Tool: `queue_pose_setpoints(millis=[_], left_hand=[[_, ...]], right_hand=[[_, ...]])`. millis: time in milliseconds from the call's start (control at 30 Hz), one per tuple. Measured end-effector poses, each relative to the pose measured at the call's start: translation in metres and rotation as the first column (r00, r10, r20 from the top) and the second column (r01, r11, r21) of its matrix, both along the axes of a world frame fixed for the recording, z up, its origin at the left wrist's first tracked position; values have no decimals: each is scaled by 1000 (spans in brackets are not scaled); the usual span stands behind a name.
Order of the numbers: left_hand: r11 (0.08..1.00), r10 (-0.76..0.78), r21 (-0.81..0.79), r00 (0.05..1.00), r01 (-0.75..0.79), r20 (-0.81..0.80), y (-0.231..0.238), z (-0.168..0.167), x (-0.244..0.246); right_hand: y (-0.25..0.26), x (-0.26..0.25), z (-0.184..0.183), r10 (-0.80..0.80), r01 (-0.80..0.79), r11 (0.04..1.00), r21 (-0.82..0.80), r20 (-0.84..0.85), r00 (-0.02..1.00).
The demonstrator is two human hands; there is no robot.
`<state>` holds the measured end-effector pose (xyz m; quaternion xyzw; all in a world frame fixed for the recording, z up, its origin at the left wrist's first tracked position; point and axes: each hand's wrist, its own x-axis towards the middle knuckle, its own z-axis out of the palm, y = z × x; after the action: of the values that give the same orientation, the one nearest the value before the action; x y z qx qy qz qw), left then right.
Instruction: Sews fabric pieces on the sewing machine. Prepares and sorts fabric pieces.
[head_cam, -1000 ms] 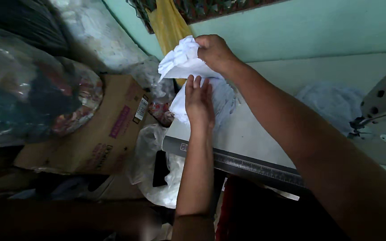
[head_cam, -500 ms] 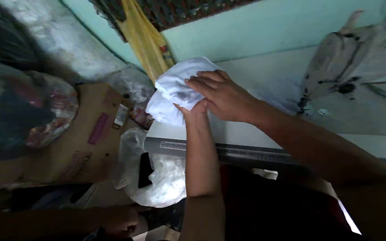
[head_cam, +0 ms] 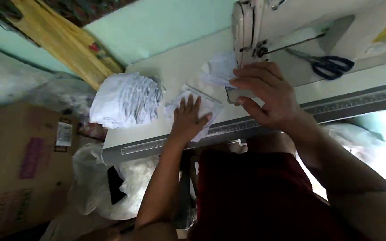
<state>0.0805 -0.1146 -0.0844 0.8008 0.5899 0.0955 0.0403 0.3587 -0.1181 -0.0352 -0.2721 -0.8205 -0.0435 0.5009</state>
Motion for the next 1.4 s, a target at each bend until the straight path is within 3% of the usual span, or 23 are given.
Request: queue_pose_setpoints(millis=[300, 433, 533, 667, 767, 867, 900, 933, 1033, 1100, 1167, 1233, 1300, 1400], left_hand=[[1000, -10, 10, 1000, 10, 10, -19, 18, 8], [982, 2, 190, 999, -10, 42, -27, 23, 18], [956, -166, 259, 983, 139, 83, -48, 36, 43], [838, -500, 354, 843, 415, 197, -72, 47, 89], [899, -434, 185, 857, 396, 278, -56, 52, 83], [968, -251, 35, 934, 250, 254, -25, 36, 45], [980, -195, 8, 949, 199, 247, -16, 31, 31], [988, -145, -16, 961, 153, 235, -9, 26, 18], [997, -73, -18, 979, 78, 188, 10, 10, -9], [996, -93, 13, 989, 93, 111, 21, 4, -26], [989, -144, 42, 988, 142, 50, 34, -3, -43], [985, -172, 34, 985, 171, 25, 53, -9, -65], [987, -158, 31, 987, 159, -34, 73, -14, -86], [992, -23, 124, 996, 34, -90, 88, -14, -104]], right_hand=[[1, -12, -30, 118, -90, 954, -284, 86, 989], [0, -21, -35, 157, -80, 907, -414, 155, 975], [2, -16, -44, 179, -107, 911, -398, 148, 973], [4, 19, -65, 167, -143, 963, -228, 88, 982], [-16, 71, -69, 78, -51, 963, -263, 93, 993], [-51, 135, -82, -117, 66, 931, -360, -122, 986], [-66, 153, -87, -228, 96, 902, -421, -276, 934], [-80, 167, -94, -355, 106, 866, -488, -451, 819], [-105, 209, -122, -518, -12, 841, -541, -810, 274], [-121, 234, -150, -570, -86, 821, -565, -820, -51], [-135, 252, -178, -646, -133, 762, -634, -727, -233], [-152, 258, -210, -771, -235, 637, -734, -597, -222], [-165, 256, -240, -868, -368, 489, -791, -483, -116], [-177, 246, -282, -948, -512, 288, -809, -317, -32]])
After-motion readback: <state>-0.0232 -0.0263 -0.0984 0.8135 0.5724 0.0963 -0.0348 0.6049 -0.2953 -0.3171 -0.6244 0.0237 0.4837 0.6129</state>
